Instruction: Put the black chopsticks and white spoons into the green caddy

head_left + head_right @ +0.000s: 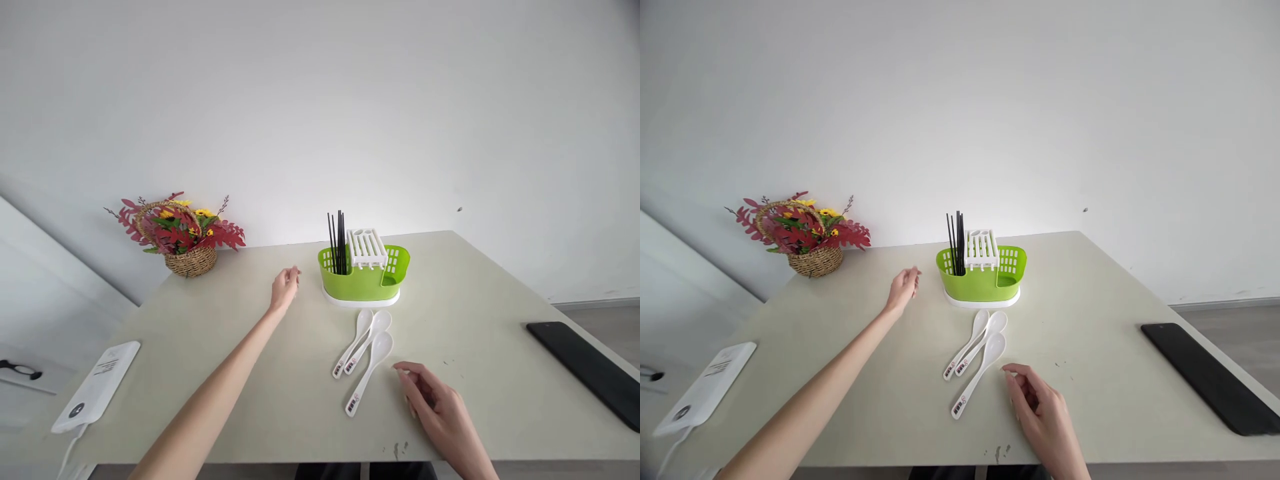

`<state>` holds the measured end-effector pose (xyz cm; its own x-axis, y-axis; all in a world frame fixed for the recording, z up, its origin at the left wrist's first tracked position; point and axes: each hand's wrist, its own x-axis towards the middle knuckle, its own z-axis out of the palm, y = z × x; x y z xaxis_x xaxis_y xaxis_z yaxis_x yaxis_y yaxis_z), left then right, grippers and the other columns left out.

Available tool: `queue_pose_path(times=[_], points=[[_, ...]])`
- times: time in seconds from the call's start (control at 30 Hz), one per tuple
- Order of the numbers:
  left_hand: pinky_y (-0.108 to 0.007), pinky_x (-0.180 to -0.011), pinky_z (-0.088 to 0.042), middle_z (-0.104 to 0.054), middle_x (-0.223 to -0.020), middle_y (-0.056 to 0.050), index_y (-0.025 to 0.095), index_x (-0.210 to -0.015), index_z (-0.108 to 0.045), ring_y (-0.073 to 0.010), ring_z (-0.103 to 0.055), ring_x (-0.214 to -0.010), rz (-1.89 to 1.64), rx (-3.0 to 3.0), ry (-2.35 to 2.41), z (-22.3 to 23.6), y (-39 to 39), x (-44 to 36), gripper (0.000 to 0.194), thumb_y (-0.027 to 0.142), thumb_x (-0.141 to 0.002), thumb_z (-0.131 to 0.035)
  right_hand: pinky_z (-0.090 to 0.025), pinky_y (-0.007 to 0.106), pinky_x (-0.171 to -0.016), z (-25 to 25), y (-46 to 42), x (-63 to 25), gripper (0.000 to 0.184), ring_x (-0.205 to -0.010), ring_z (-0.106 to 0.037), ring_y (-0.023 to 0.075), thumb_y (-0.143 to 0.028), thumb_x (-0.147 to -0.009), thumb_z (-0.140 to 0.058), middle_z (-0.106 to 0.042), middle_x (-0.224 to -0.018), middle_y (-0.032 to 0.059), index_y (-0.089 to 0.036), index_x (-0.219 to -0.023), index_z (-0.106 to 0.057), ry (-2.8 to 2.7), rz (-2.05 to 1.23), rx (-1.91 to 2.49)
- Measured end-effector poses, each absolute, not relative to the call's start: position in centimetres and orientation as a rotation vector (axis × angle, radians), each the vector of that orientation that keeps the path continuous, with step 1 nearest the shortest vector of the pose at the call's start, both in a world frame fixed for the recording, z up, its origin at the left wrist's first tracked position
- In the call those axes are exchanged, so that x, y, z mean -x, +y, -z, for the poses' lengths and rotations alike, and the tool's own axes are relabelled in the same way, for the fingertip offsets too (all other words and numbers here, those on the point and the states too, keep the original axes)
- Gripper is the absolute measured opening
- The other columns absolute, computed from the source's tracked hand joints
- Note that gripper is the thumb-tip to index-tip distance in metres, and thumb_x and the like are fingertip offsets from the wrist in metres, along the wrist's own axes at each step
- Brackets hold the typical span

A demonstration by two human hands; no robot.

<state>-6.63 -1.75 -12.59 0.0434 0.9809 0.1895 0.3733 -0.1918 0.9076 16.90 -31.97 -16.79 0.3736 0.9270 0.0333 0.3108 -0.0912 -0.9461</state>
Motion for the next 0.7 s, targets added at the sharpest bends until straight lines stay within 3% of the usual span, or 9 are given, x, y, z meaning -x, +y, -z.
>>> queue_pose_path(times=[0.1,0.37,0.7], points=[[-0.024,-0.047,-0.035,-0.054,-0.06,0.004,0.019,-0.082,-0.064,-0.0106,-0.044,-0.046,-1.037,-1.683,1.296,14.4,-4.4,7.6,0.048,0.064,-0.092,-0.052,-0.042,0.025,-0.055,17.0,-31.9,-17.2,0.046,-0.059,-0.049,0.0148,-0.065,-0.095,-0.052,-0.054,-0.068,-0.0019,-0.024,-0.108,-0.069,-1.16,-0.799,1.652],[-0.025,-0.056,-0.035,-0.052,-0.061,0.003,0.019,-0.078,-0.062,-0.0121,-0.047,-0.055,-1.025,-1.732,1.185,15.0,-8.5,7.7,0.047,0.062,-0.095,-0.053,-0.047,0.028,-0.053,17.2,-30.0,-17.2,0.053,-0.052,-0.057,0.0155,-0.067,-0.094,-0.053,-0.068,-0.073,-0.0025,-0.026,-0.127,-0.059,-1.07,-0.815,1.767],[-0.025,-0.057,-0.035,-0.051,-0.061,0.003,0.019,-0.08,-0.064,-0.013,-0.048,-0.056,-1.022,-1.711,1.12,15.0,-10.1,7.8,0.047,0.062,-0.096,-0.053,-0.041,0.028,-0.043,15.6,-27.0,-16.8,0.047,-0.038,-0.05,0.0125,-0.067,-0.093,-0.05,-0.065,-0.069,-0.0028,-0.024,-0.101,-0.067,-1.101,-0.948,1.823]])
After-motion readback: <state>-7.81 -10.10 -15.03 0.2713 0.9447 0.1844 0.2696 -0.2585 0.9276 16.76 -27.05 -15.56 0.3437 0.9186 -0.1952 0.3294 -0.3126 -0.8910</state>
